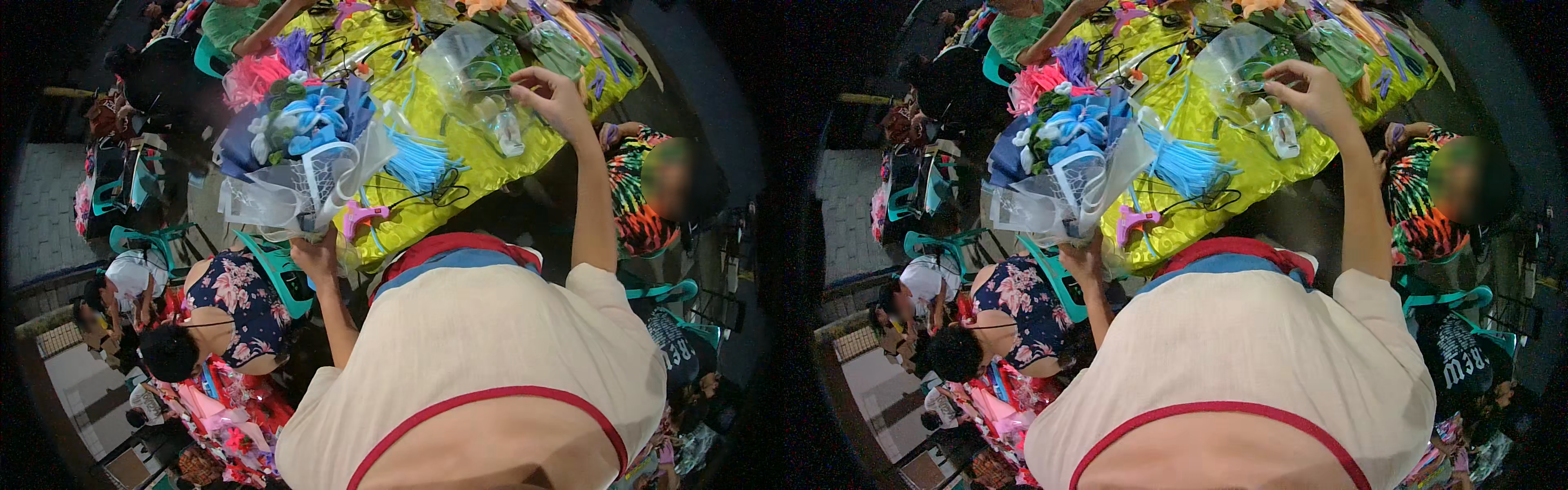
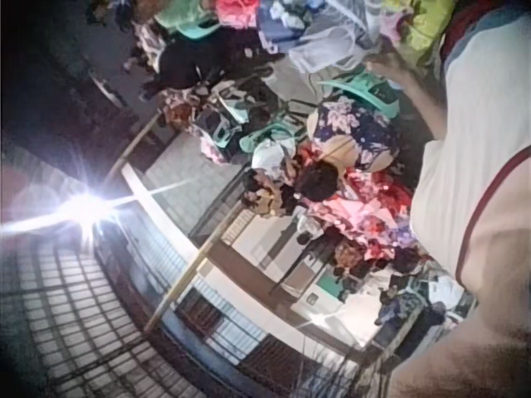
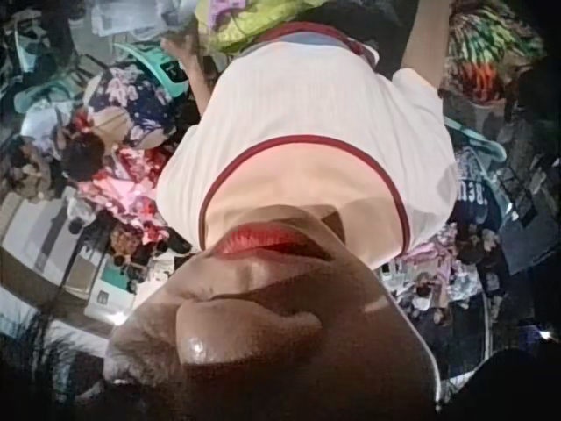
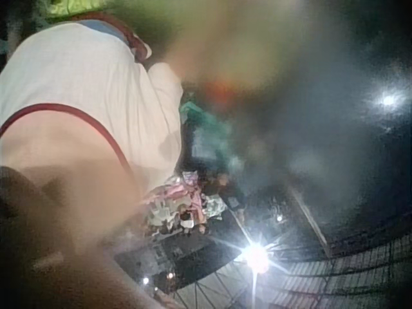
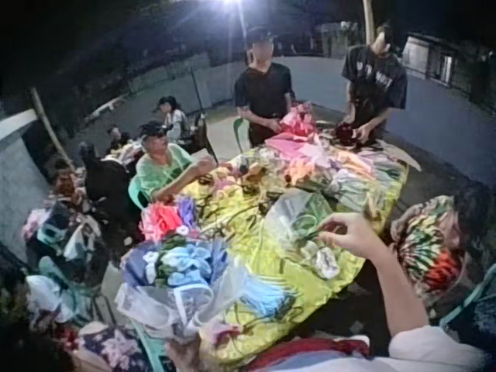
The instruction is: The person assembles a bouquet of fabric flowers by arranging them within layers of decorative mesh and plastic wrap, securing the base with tape and ribbon.
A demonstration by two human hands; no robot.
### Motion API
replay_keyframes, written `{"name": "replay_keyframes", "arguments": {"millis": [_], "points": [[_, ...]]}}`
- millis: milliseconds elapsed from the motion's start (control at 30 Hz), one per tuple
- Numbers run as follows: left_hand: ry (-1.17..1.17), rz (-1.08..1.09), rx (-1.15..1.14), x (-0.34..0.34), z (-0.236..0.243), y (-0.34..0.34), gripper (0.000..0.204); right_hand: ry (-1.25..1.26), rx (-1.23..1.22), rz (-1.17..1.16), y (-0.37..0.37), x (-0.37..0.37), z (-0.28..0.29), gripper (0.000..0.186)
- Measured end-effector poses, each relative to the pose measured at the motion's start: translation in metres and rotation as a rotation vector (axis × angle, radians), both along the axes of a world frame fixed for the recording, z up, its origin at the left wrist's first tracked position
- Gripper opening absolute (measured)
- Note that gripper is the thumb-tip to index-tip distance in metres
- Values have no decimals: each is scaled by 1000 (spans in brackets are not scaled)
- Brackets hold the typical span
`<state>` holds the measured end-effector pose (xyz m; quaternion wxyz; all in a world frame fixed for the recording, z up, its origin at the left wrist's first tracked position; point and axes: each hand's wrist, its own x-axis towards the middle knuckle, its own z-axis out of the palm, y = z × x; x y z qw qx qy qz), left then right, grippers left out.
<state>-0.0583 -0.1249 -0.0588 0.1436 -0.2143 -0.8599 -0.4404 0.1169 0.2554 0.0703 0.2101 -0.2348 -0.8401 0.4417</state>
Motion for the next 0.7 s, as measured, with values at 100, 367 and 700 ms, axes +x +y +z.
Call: {"name": "replay_keyframes", "arguments": {"millis": [100,367,700], "points": [[-65,-33,7,-18,0,4,47,77,-158,-16,-10,-5,-23,20],[-97,-405,-49,-90,-1,64,43,-50,-316,-3,-40,-16,-61,21],[-294,-647,-479,-162,-40,147,59,-110,-395,66,-24,-5,-82,23]]}}
